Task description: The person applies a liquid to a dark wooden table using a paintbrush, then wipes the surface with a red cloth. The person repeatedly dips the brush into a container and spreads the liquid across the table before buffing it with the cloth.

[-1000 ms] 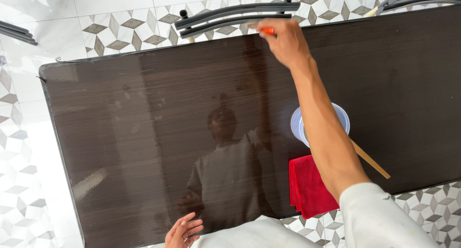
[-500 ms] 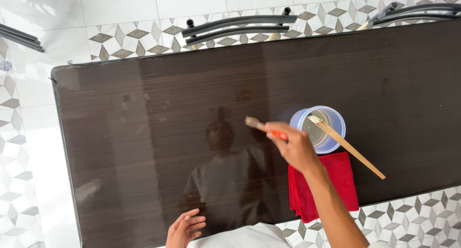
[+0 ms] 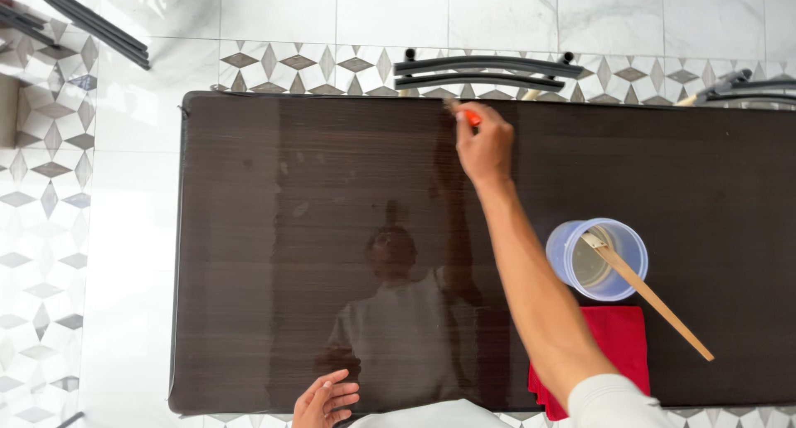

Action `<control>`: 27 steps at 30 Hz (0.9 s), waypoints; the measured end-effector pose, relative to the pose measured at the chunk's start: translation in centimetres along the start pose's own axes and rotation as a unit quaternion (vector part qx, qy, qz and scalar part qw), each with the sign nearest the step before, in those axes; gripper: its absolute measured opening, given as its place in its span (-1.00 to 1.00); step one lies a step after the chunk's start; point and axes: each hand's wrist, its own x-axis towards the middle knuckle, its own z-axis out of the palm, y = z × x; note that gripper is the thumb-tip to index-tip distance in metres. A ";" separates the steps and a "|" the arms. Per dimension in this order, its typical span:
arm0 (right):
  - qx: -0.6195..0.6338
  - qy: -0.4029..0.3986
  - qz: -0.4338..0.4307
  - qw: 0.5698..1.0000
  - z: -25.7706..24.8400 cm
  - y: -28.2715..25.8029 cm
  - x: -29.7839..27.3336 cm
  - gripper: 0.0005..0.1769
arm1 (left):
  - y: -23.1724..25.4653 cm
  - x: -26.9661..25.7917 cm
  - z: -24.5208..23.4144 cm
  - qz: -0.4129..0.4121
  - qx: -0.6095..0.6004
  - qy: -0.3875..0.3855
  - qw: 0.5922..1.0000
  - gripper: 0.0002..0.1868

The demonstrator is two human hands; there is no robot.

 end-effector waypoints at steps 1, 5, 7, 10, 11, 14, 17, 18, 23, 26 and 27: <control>0.030 -0.001 -0.003 1.000 1.7 -1.2 -0.6 -0.90 | 0.4 -0.5 0.5 0.020 0.014 0.005 1.000 -0.56; 0.129 -0.085 0.071 0.985 7.1 -6.0 -2.1 -0.82 | 6.0 -3.0 3.1 0.107 0.079 0.032 0.991 -0.58; 0.133 -0.079 0.072 0.985 7.5 -7.0 -2.8 -0.83 | 10.1 -4.4 4.1 0.146 0.136 0.055 0.978 -0.60; 0.129 -0.042 0.071 0.988 6.4 -6.9 -3.0 -0.85 | 16.8 -5.8 4.5 0.219 0.236 0.100 0.941 -0.64; 0.104 -0.022 0.075 0.991 5.5 -6.4 -3.0 -0.86 | 18.8 -6.1 4.2 0.260 0.259 0.111 0.924 -0.65; 0.029 0.032 0.058 0.997 2.4 -5.5 -3.3 -0.85 | 24.5 -5.8 2.7 0.434 0.351 0.134 0.818 -0.67; 0.017 0.029 0.076 0.997 1.8 -7.3 -4.5 -0.83 | 29.6 -4.2 1.2 0.467 0.440 0.151 0.752 -0.61; 0.017 0.023 0.072 0.997 2.4 -8.7 -5.3 -0.84 | 31.0 -3.5 1.0 0.476 0.451 0.149 0.741 -0.59; 0.068 -0.042 0.056 0.995 9.1 -19.2 -11.3 -0.83 | 36.1 0.0 0.4 0.522 0.521 0.142 0.660 -0.46; 0.141 -0.123 0.094 0.978 12.0 -24.9 -15.0 -0.83 | 37.9 1.2 -0.4 0.535 0.522 0.169 0.642 -0.40; 0.153 -0.154 0.115 0.969 12.5 -25.9 -15.6 -0.82 | 38.4 1.4 -0.7 0.539 0.522 0.180 0.636 -0.37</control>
